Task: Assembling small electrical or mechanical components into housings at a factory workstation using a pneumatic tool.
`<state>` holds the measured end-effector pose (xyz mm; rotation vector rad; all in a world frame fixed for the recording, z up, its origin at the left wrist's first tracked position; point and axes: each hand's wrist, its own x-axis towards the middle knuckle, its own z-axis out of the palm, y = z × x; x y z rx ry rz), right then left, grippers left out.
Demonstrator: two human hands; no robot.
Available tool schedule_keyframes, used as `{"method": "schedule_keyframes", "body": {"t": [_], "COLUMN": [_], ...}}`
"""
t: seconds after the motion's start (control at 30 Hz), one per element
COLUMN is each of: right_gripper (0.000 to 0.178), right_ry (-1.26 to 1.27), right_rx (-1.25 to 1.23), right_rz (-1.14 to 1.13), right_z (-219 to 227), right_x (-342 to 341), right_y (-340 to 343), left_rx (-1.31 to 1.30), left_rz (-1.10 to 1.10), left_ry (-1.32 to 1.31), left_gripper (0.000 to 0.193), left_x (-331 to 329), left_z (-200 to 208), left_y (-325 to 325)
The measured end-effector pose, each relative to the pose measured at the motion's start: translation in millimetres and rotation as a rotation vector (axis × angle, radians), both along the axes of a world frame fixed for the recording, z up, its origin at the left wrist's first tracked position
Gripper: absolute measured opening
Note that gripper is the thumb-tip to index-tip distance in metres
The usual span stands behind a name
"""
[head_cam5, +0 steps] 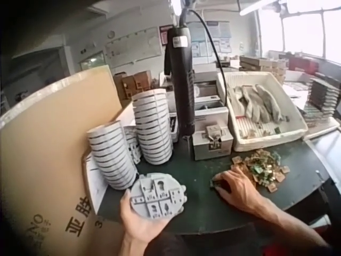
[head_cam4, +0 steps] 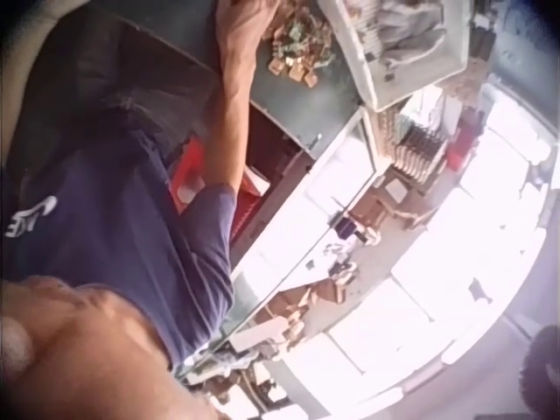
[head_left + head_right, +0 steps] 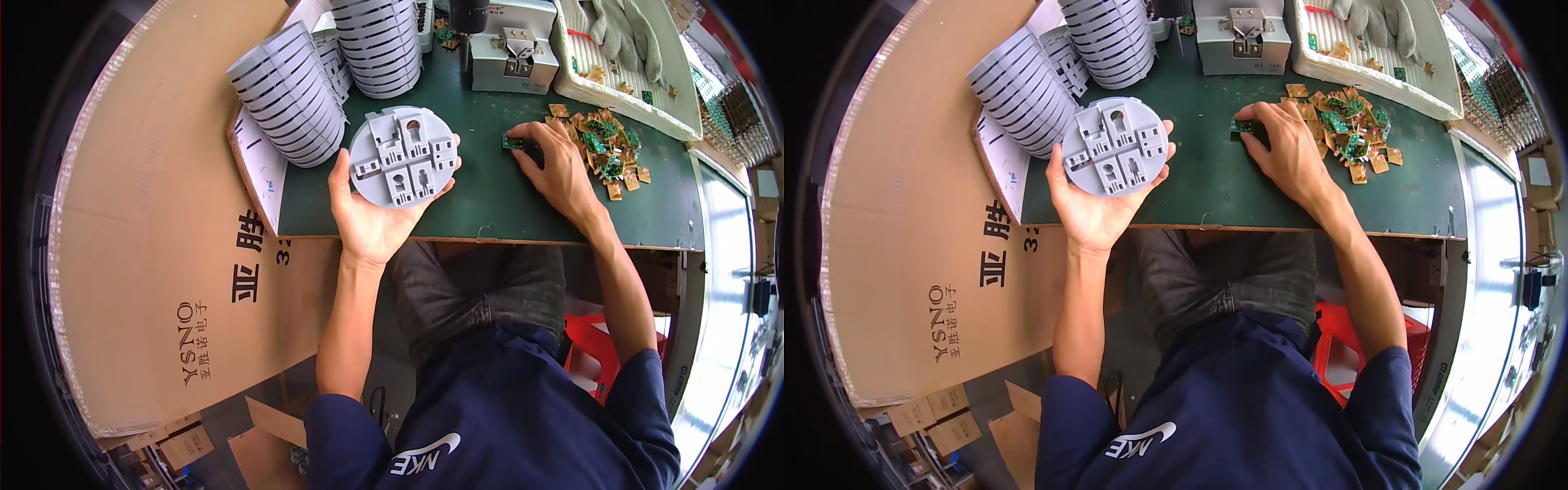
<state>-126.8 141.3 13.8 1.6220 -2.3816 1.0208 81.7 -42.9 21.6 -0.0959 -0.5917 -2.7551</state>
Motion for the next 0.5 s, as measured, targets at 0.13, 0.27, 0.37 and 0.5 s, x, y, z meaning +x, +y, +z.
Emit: {"method": "schedule_keyframes", "body": {"t": [0.13,0.27,0.37,0.5], "right_gripper": [0.033,0.035,0.035,0.036], "right_ry": [0.049,0.084,0.019,-0.141], "right_rx": [-0.04,-0.011,-0.007,-0.08], "right_rz": [0.032,0.02,0.002,-0.066], "right_z": [-4,0,6,11], "right_x": [-5,-7,-6,-1], "right_y": [5,7,9,14], "left_rx": [-0.013,-0.126,-0.18,-0.187], "left_rz": [-0.025,0.037,0.062,0.026], "left_ry": [-0.006,-0.097,-0.134,-0.12], "left_gripper": [0.087,0.093,0.095,0.093], "left_x": [-1,-2,-1,-2], "left_z": [-3,-2,-2,-5], "left_y": [-2,0,-1,-3]}}
